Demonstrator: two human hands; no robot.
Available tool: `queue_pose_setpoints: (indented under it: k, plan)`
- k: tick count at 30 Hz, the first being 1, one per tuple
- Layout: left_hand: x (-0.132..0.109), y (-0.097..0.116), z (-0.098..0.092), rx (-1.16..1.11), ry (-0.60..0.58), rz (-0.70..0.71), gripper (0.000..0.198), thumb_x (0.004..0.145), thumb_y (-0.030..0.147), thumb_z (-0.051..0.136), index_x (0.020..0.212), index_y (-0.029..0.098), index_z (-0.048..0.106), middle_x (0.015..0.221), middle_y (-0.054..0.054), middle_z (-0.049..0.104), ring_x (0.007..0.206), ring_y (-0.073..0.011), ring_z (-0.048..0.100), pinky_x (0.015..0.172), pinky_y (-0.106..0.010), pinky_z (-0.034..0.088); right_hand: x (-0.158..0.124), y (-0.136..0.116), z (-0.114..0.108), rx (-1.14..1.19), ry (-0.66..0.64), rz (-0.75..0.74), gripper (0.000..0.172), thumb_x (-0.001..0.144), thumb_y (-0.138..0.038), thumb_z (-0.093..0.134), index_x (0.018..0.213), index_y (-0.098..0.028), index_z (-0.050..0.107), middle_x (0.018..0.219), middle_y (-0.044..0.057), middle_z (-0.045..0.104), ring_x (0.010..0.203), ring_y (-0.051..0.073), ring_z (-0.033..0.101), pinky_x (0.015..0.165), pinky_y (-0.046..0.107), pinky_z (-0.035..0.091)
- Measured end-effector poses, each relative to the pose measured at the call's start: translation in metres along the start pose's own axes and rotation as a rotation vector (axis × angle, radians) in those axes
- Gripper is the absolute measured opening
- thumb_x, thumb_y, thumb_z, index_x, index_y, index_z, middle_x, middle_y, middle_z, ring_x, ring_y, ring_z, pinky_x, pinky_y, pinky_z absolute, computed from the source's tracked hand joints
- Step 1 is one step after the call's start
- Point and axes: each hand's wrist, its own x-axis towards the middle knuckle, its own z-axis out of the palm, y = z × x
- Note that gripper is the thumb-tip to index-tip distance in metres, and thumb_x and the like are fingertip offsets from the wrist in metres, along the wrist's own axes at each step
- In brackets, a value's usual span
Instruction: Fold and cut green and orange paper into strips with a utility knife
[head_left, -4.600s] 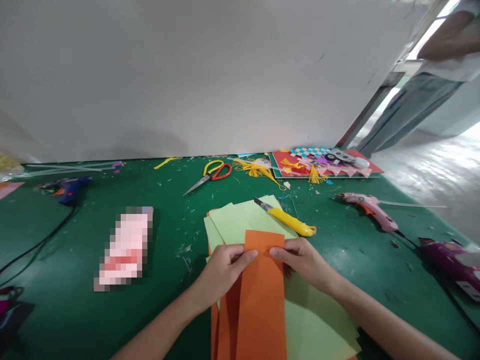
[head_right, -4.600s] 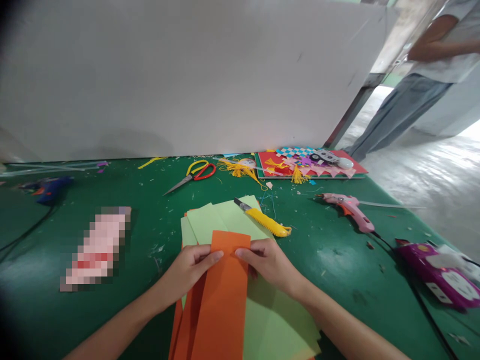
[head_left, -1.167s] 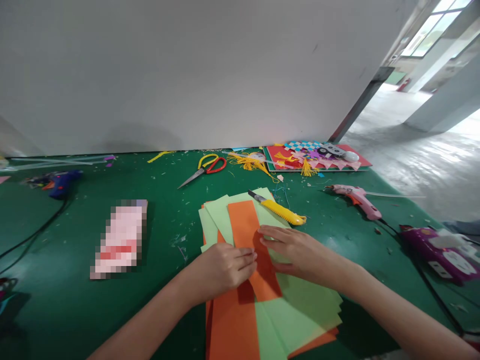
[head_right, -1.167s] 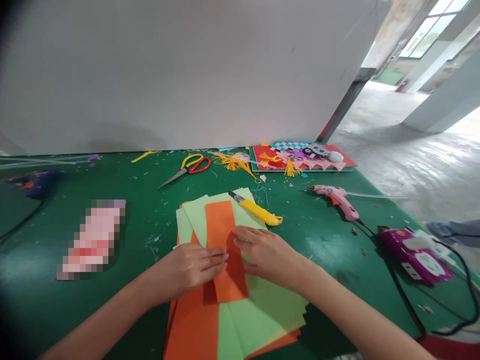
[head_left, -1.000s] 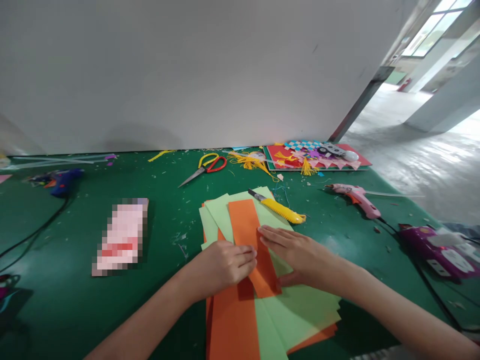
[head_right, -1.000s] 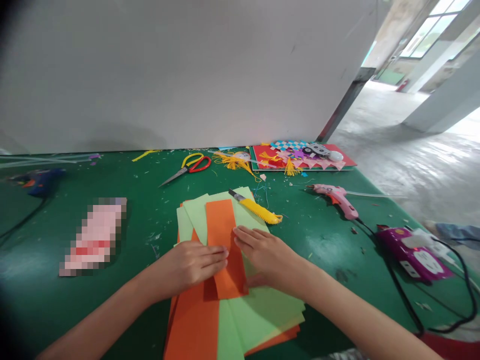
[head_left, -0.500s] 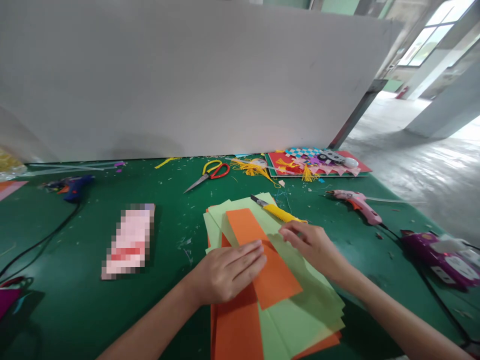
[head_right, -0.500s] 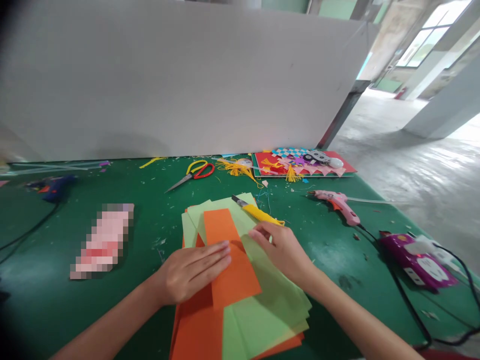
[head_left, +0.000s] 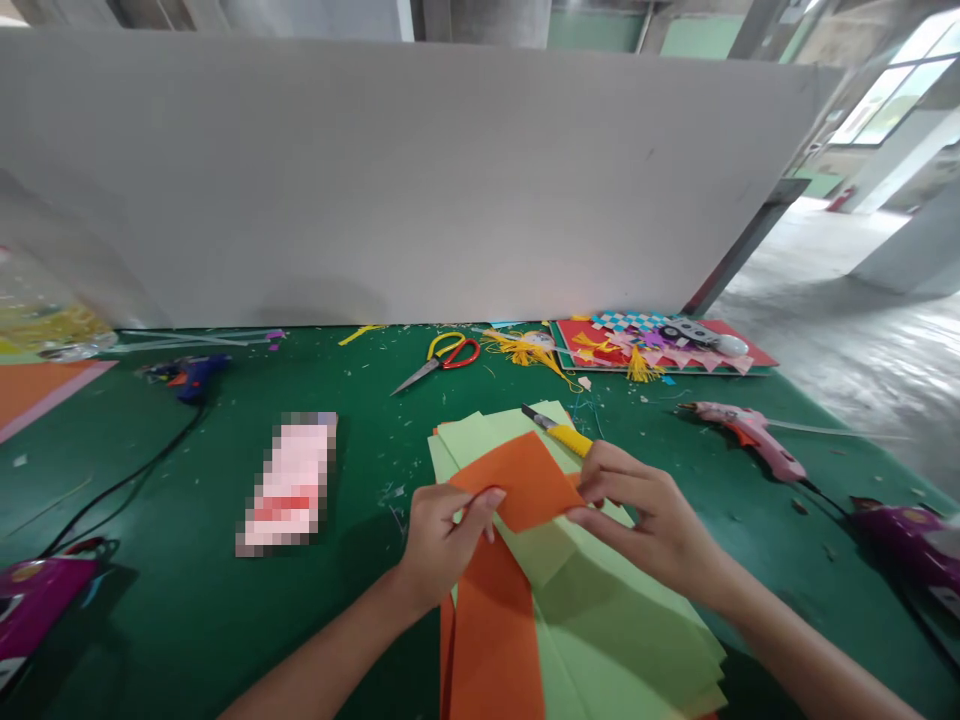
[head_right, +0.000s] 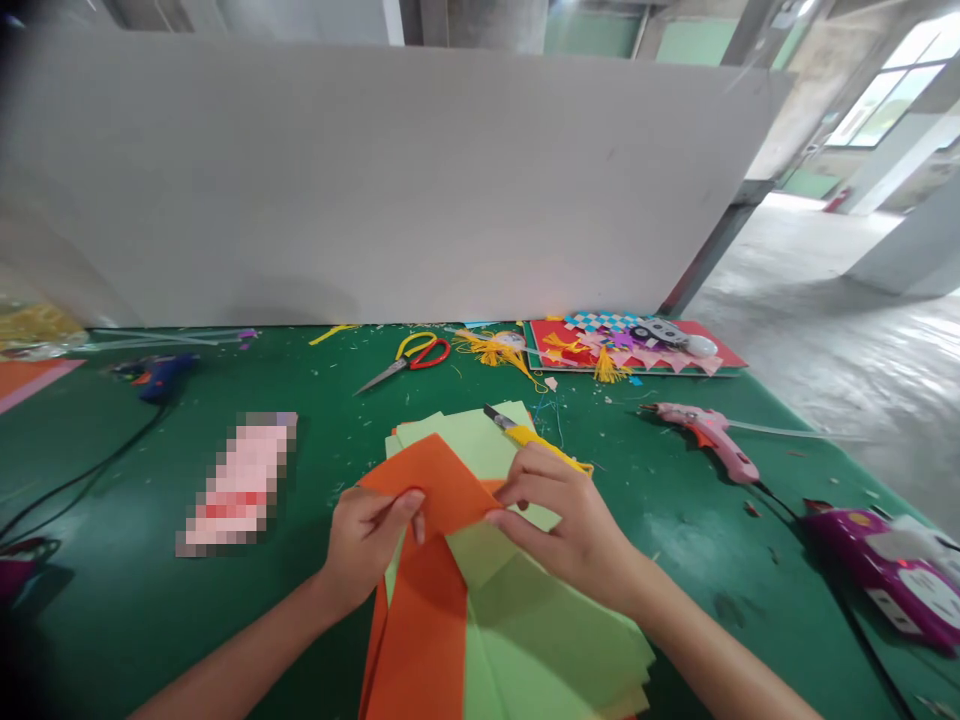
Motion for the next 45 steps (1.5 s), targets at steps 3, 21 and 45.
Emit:
queue_pose_setpoints:
  k: [3,21,45]
  plan:
    - [-0.002,0.006,0.001,-0.052,-0.028,-0.055,0.055,0.093,0.03,0.047,0.039,0.018,0.045,0.033,0.005,0.04,0.032,-0.006,0.041,0.039,-0.02,0.031,-0.003,-0.006,-0.002,0.136,-0.057,0.172,0.031,0.087,-0.038,0.057,0.062,-0.021,0.052,0.061,0.0,0.048,0.056,0.014,0.043,0.051,0.027,0.035]
    - [-0.001,-0.001,0.009,-0.211,-0.491,-0.237,0.045,0.091,0.031,0.044,0.055,0.019,0.019,0.053,0.007,0.016,0.048,-0.0073,0.017,0.045,-0.024,0.014,-0.009,0.017,0.017,0.633,-0.172,0.517,0.025,0.084,-0.045,0.059,0.082,-0.02,0.06,0.078,0.001,0.054,0.069,0.014,0.049,0.063,0.026,0.041]
    - [-0.004,-0.006,0.017,-0.191,-0.549,-0.332,0.044,0.093,0.037,0.041,0.056,0.019,0.024,0.052,0.007,0.02,0.047,-0.0073,0.021,0.045,-0.024,0.015,-0.016,0.021,0.033,0.502,-0.113,0.63,0.035,0.081,-0.045,0.06,0.062,-0.017,0.052,0.057,-0.005,0.036,0.055,0.01,0.033,0.05,0.024,0.027]
